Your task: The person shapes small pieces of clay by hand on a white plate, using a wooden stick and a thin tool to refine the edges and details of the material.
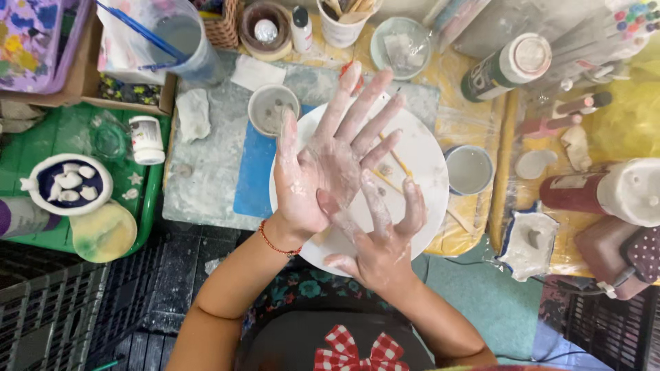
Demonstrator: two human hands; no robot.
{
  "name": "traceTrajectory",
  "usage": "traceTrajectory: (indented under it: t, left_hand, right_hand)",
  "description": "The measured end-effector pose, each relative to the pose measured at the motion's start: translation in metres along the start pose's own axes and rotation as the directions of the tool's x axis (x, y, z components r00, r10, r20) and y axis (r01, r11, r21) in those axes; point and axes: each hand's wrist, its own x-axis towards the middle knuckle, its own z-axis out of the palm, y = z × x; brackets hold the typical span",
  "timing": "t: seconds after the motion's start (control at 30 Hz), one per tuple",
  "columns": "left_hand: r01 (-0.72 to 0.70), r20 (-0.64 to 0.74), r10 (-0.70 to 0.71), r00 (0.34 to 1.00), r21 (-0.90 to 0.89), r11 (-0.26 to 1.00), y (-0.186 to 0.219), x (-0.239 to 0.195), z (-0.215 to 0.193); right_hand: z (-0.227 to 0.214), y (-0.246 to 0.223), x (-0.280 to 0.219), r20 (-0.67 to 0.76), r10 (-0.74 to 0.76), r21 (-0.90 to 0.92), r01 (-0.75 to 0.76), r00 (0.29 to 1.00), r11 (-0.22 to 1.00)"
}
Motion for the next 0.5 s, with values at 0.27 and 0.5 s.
traceTrajectory:
  t: [0.27, 0.5]
  left_hand:
    - [-0.024, -0.064, 0.012, 0.998, -0.199, 0.980, -0.007, -0.004, 0.009]
    - [-0.066, -0.105, 0.061, 0.993, -0.045, 0.997, 0.004, -0.024, 0.012]
  right_hand:
    - [-0.001, 0.011, 0.004, 0.029, 0.059, -0.090, -0.056, 0.998, 0.994]
    - [-0.006, 0.016, 0.020, 0.055, 0.142, -0.005, -0.142, 0.988, 0.990]
